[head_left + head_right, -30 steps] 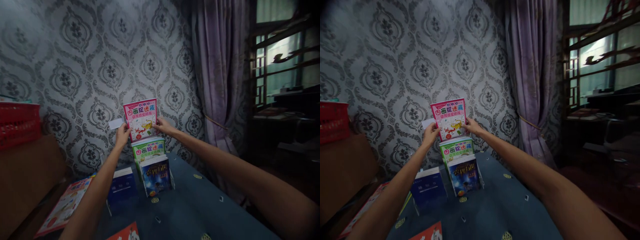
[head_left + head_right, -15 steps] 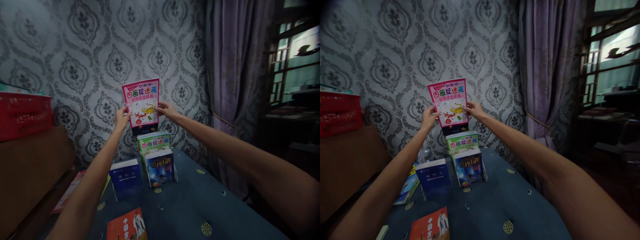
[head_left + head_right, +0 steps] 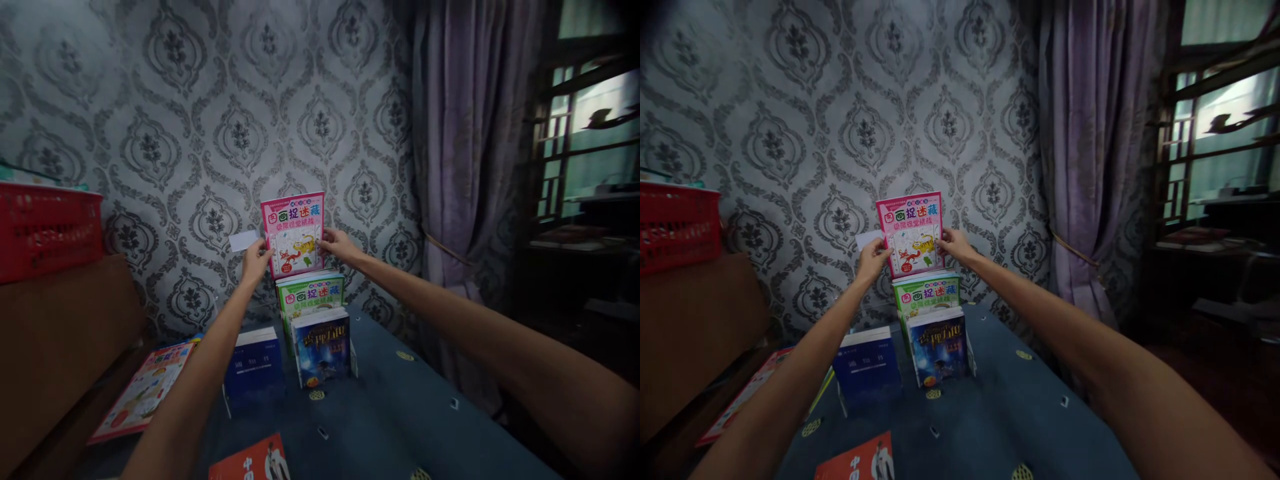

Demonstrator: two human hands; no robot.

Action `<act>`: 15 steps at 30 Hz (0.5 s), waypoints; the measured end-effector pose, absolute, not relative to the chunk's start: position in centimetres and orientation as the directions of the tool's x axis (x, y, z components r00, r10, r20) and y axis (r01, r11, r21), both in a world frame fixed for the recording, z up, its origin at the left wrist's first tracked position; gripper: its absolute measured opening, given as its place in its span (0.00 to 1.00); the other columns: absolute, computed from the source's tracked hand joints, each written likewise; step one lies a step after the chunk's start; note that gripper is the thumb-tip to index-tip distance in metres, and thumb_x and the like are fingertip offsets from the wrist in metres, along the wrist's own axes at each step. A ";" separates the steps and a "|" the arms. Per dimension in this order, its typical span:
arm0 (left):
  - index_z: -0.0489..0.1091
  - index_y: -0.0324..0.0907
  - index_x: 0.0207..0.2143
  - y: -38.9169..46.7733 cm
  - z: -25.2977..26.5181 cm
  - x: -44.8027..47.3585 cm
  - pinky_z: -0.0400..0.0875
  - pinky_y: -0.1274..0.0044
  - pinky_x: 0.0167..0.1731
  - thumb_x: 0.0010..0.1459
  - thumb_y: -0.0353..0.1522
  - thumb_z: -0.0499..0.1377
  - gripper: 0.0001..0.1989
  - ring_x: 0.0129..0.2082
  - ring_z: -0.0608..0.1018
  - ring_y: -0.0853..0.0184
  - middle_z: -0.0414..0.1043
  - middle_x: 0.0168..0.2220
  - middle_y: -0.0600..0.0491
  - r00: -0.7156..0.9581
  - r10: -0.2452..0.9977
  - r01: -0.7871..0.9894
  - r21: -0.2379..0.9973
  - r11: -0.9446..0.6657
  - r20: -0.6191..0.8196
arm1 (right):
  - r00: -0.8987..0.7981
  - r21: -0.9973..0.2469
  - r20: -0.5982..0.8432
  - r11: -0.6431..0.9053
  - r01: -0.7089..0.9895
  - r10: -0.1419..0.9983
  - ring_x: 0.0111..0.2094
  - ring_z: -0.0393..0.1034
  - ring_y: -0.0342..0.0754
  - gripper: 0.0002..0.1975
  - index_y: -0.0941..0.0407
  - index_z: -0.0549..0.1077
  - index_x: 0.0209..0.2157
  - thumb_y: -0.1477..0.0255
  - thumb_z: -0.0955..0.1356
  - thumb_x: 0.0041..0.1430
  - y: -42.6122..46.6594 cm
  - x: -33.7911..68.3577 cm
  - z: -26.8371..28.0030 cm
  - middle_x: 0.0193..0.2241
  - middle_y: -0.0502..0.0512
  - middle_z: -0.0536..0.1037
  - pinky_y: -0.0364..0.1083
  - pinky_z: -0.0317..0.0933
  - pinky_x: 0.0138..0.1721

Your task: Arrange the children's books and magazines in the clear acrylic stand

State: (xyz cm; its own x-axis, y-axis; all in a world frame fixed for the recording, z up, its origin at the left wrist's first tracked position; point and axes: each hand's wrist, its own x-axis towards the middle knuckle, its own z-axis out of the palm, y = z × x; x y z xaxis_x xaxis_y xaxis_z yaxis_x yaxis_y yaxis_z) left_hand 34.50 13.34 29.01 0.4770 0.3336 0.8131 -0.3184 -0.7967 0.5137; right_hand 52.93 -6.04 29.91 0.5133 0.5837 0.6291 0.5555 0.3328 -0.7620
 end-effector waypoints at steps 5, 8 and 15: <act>0.69 0.42 0.30 12.6 29.9 34.1 0.68 0.75 0.39 0.55 0.28 0.61 0.02 0.34 0.73 0.65 0.70 0.32 0.54 0.343 0.286 -0.209 0.370 -0.905 0.895 | 0.493 -0.713 0.688 0.367 0.597 0.533 0.24 0.74 0.44 0.19 0.54 0.72 0.47 0.72 0.73 0.52 -5.6 53.4 30.8 0.27 0.48 0.78 0.44 0.73 0.28; 0.70 0.42 0.29 12.1 30.4 33.6 0.67 0.76 0.38 0.56 0.28 0.62 0.04 0.34 0.72 0.65 0.69 0.33 0.53 0.308 0.213 -0.151 0.269 -0.951 0.927 | 0.462 -0.688 0.714 0.402 0.604 0.527 0.28 0.76 0.47 0.22 0.53 0.71 0.49 0.68 0.74 0.51 -5.6 53.6 30.5 0.30 0.50 0.79 0.47 0.75 0.33; 0.70 0.43 0.28 12.6 29.4 34.2 0.65 0.76 0.35 0.56 0.27 0.62 0.05 0.30 0.70 0.67 0.70 0.28 0.56 0.355 0.235 -0.202 0.320 -0.926 0.905 | 0.449 -0.679 0.729 0.468 0.566 0.516 0.31 0.77 0.47 0.27 0.51 0.70 0.50 0.63 0.75 0.47 -5.6 54.2 29.3 0.34 0.49 0.80 0.50 0.74 0.39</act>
State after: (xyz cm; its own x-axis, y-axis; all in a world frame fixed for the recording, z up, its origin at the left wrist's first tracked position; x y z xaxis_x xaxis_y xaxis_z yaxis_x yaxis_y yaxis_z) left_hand 34.18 12.58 29.44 0.3545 0.2355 0.9049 -0.2021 -0.9256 0.3200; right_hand 54.18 -5.59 29.26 0.4489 0.5164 0.7293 0.5655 0.4678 -0.6793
